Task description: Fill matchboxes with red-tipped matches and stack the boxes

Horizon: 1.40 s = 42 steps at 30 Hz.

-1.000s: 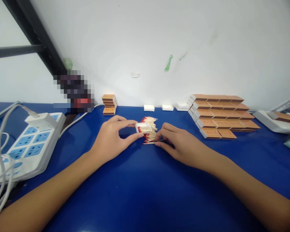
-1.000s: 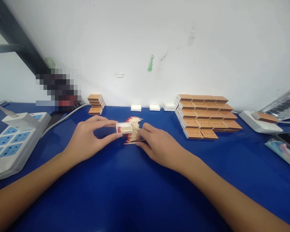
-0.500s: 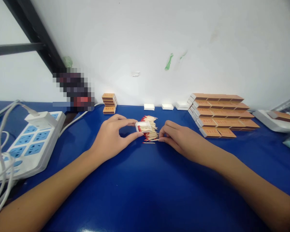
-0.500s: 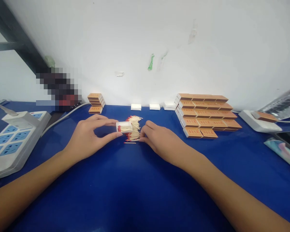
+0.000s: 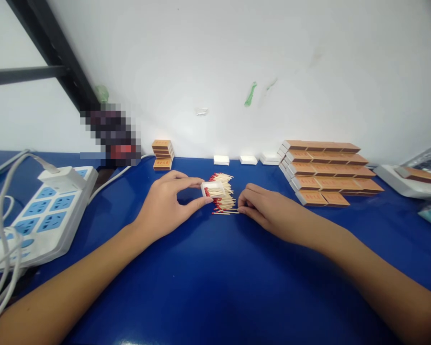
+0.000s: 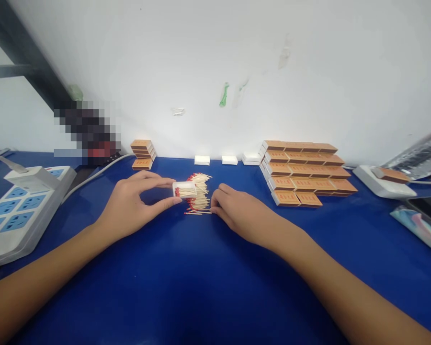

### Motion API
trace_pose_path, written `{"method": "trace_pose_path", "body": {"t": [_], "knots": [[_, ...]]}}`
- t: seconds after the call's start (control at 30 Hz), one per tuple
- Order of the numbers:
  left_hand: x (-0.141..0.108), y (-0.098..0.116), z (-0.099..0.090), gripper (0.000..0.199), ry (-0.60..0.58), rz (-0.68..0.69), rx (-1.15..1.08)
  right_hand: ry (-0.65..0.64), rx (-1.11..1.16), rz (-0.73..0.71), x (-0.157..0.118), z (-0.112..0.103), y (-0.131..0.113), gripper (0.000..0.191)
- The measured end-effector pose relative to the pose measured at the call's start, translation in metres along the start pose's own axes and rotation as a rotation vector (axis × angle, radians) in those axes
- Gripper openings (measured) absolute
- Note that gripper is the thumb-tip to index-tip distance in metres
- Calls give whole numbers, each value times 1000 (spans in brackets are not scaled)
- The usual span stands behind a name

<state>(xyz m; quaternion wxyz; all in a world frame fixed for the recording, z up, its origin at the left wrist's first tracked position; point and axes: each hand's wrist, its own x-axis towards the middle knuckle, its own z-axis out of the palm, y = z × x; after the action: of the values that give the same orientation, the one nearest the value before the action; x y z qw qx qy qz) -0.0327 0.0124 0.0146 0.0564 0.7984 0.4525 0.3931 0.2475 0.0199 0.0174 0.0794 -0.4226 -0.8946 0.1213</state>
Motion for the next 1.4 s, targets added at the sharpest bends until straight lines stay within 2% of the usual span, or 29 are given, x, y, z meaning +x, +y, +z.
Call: {"method": "trace_pose_path", "body": {"t": [0.2, 0.57, 0.7, 0.83, 0.97, 1.07, 1.17, 1.27, 1.4], "knots": [[0, 0, 0, 33, 6, 14, 10, 24, 54, -10, 1, -2, -9, 17], [-1, -1, 0, 35, 1, 16, 2, 15, 58, 14, 1, -2, -5, 15], [-2, 1, 1, 35, -22, 34, -6, 123, 131, -3, 1, -5, -10, 13], [-4, 7, 2, 34, -84, 74, -39, 271, 204, -42, 1, 1, -18, 11], [-5, 10, 2, 36, -126, 104, -109, 300, 173, -63, 2, 10, -19, 7], [-3, 9, 1, 33, -113, 73, -121, 346, 199, -103, 3, 10, -18, 7], [-1, 8, 0, 32, -51, 18, -127, 422, 206, -109, 2, 7, -20, 9], [1, 6, -1, 31, 18, -53, -117, 371, 187, -76, 1, 8, -25, 9], [1, 3, -1, 31, 40, -111, -86, 174, 172, -19, 2, 14, -28, 8]]}}
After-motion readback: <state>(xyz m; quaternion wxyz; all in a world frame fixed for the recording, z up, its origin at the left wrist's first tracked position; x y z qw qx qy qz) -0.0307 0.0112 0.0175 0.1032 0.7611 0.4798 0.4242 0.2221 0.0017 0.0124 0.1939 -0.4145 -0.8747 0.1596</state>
